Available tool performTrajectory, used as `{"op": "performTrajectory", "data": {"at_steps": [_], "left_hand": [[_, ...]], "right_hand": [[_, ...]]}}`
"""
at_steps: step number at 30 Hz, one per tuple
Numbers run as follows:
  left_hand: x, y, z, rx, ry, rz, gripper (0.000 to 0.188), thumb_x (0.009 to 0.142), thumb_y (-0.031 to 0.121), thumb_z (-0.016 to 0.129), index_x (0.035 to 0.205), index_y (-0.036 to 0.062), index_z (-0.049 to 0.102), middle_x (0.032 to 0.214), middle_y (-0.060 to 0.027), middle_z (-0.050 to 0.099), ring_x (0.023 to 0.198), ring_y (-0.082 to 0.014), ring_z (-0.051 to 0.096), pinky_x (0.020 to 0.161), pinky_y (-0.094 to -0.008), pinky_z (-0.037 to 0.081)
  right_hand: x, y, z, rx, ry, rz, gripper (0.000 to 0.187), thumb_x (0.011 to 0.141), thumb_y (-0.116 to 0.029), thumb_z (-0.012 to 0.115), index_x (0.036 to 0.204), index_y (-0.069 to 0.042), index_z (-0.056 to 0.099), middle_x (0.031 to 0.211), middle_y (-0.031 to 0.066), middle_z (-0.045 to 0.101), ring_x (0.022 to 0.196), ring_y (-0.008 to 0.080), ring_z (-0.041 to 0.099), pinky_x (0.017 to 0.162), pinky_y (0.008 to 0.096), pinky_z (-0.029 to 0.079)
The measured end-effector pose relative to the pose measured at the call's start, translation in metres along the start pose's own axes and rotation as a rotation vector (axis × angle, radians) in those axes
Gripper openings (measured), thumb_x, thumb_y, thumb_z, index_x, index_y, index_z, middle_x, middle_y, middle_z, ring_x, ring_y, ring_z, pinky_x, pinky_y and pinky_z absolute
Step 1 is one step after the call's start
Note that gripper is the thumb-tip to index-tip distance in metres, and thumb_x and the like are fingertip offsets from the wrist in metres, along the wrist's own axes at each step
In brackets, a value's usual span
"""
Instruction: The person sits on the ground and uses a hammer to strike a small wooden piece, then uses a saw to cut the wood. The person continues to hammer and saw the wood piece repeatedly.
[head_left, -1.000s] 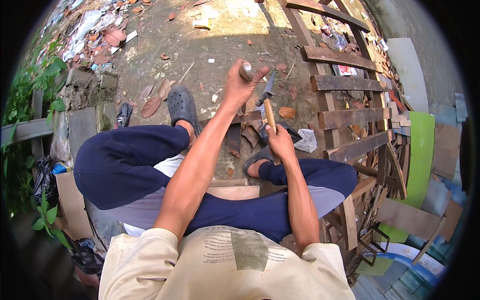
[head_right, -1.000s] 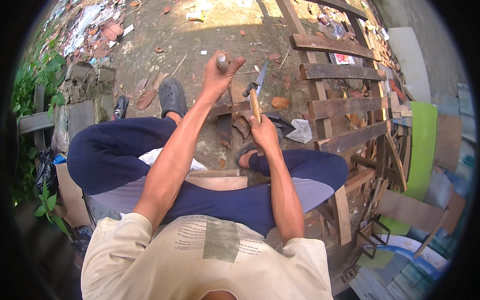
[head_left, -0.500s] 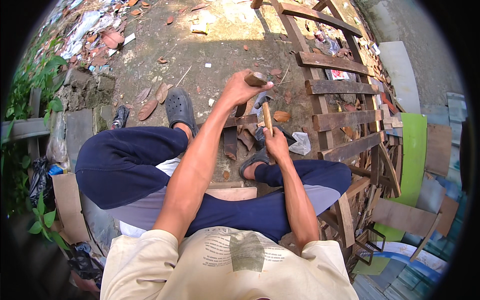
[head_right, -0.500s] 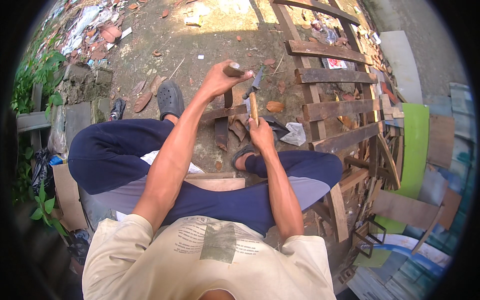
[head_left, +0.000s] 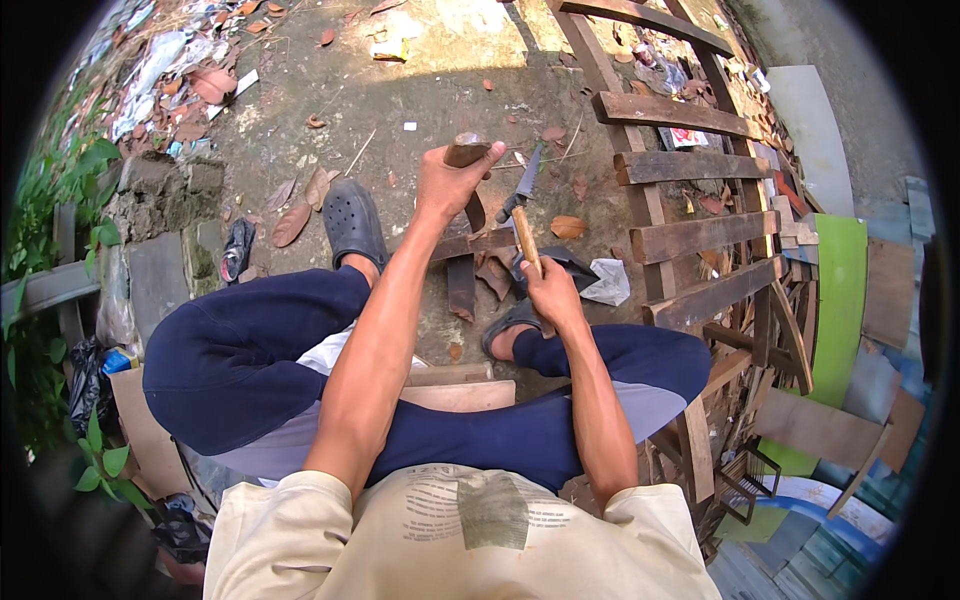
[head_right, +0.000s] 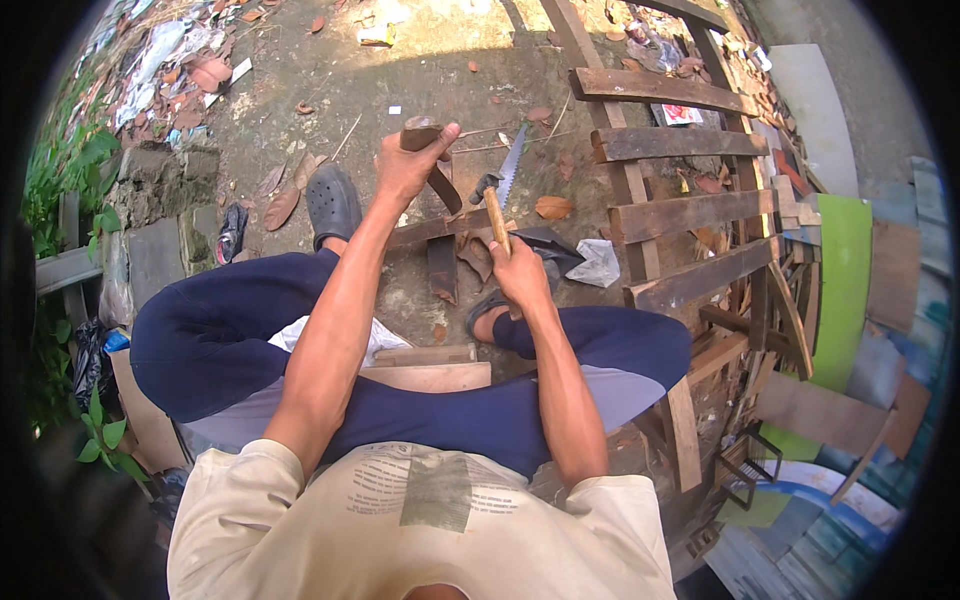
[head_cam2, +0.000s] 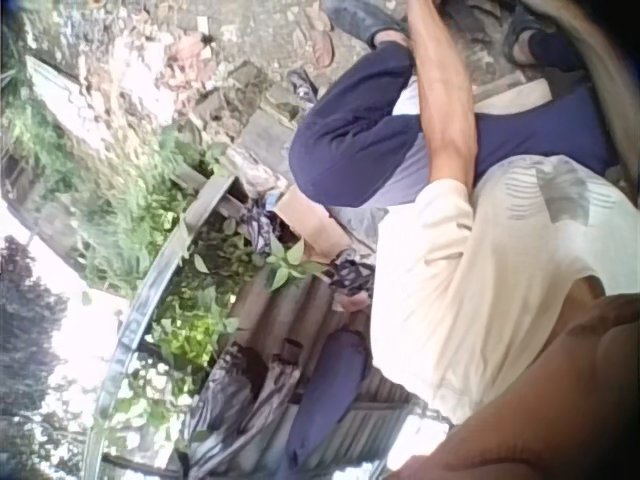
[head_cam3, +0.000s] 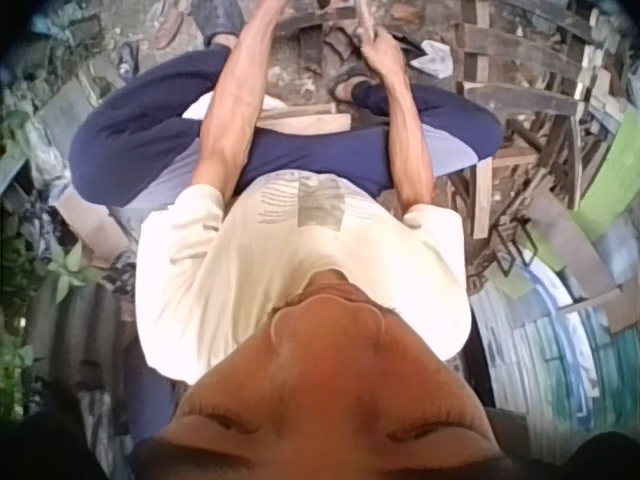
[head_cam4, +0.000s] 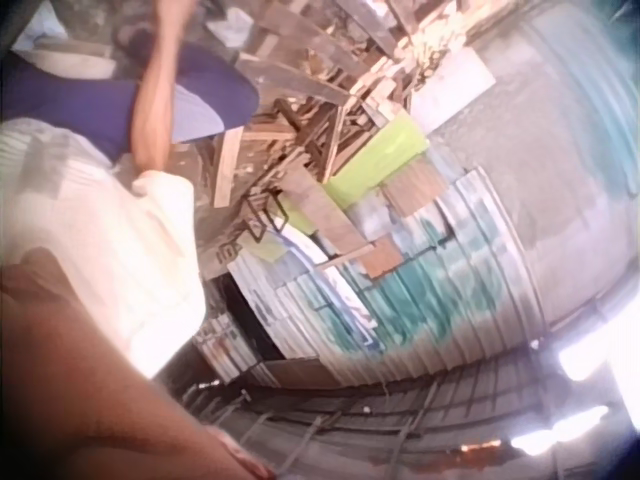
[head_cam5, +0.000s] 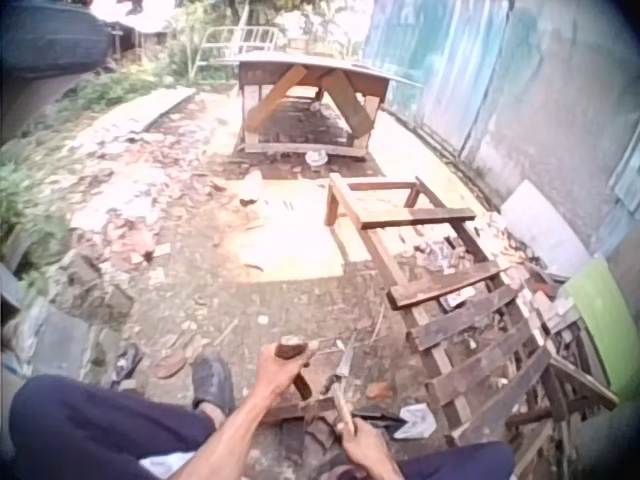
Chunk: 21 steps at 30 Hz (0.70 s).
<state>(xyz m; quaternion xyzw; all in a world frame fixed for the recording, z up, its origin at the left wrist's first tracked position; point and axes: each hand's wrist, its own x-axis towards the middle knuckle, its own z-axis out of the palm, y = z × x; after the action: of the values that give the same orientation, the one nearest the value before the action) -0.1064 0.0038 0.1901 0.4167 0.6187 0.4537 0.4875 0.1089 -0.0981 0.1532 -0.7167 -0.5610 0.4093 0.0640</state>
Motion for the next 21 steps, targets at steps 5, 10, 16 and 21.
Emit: {"op": "performTrajectory", "data": {"at_steps": [5, 10, 16, 21], "left_hand": [[0.015, 0.002, -0.010, 0.024, 0.158, 0.069, 0.043, 0.085, 0.040, 0.085, 0.071, 0.0029, 0.071, 0.064, 0.0010, 0.066, 0.063, -0.0070, 0.060, 0.058, -0.0287, 0.047], [0.020, 0.013, -0.017, 0.029, 0.287, 0.130, 0.041, 0.086, 0.042, 0.084, 0.076, 0.0039, 0.072, 0.062, 0.0007, 0.062, 0.057, -0.0084, 0.059, 0.054, -0.0268, 0.046], [0.023, 0.021, -0.025, -0.112, 0.331, 0.072, 0.046, 0.084, 0.048, 0.084, 0.082, 0.0035, 0.074, 0.065, -0.0015, 0.064, 0.059, -0.0107, 0.061, 0.058, -0.0281, 0.050], [0.022, 0.026, -0.023, -0.047, 0.304, 0.107, 0.050, 0.083, 0.052, 0.084, 0.082, 0.0038, 0.074, 0.064, -0.0015, 0.064, 0.060, -0.0106, 0.062, 0.057, -0.0280, 0.050]], "right_hand": [[0.001, -0.004, 0.021, -0.055, -0.017, -0.057, 0.041, 0.100, -0.037, 0.056, 0.114, 0.002, 0.060, 0.090, 0.0383, 0.066, 0.091, 0.0566, 0.064, 0.083, 0.0620, 0.049], [0.011, 0.009, 0.033, -0.181, -0.101, -0.076, 0.039, 0.101, -0.036, 0.055, 0.113, 0.000, 0.058, 0.087, 0.0367, 0.067, 0.089, 0.0566, 0.065, 0.081, 0.0616, 0.050], [0.011, 0.007, 0.039, -0.119, -0.023, -0.047, 0.036, 0.100, -0.035, 0.056, 0.108, 0.000, 0.059, 0.085, 0.0355, 0.067, 0.088, 0.0562, 0.064, 0.079, 0.0606, 0.049], [0.019, 0.010, 0.033, -0.282, -0.159, -0.060, 0.036, 0.100, -0.035, 0.057, 0.108, 0.000, 0.059, 0.084, 0.0341, 0.067, 0.087, 0.0549, 0.065, 0.077, 0.0595, 0.049]]}}
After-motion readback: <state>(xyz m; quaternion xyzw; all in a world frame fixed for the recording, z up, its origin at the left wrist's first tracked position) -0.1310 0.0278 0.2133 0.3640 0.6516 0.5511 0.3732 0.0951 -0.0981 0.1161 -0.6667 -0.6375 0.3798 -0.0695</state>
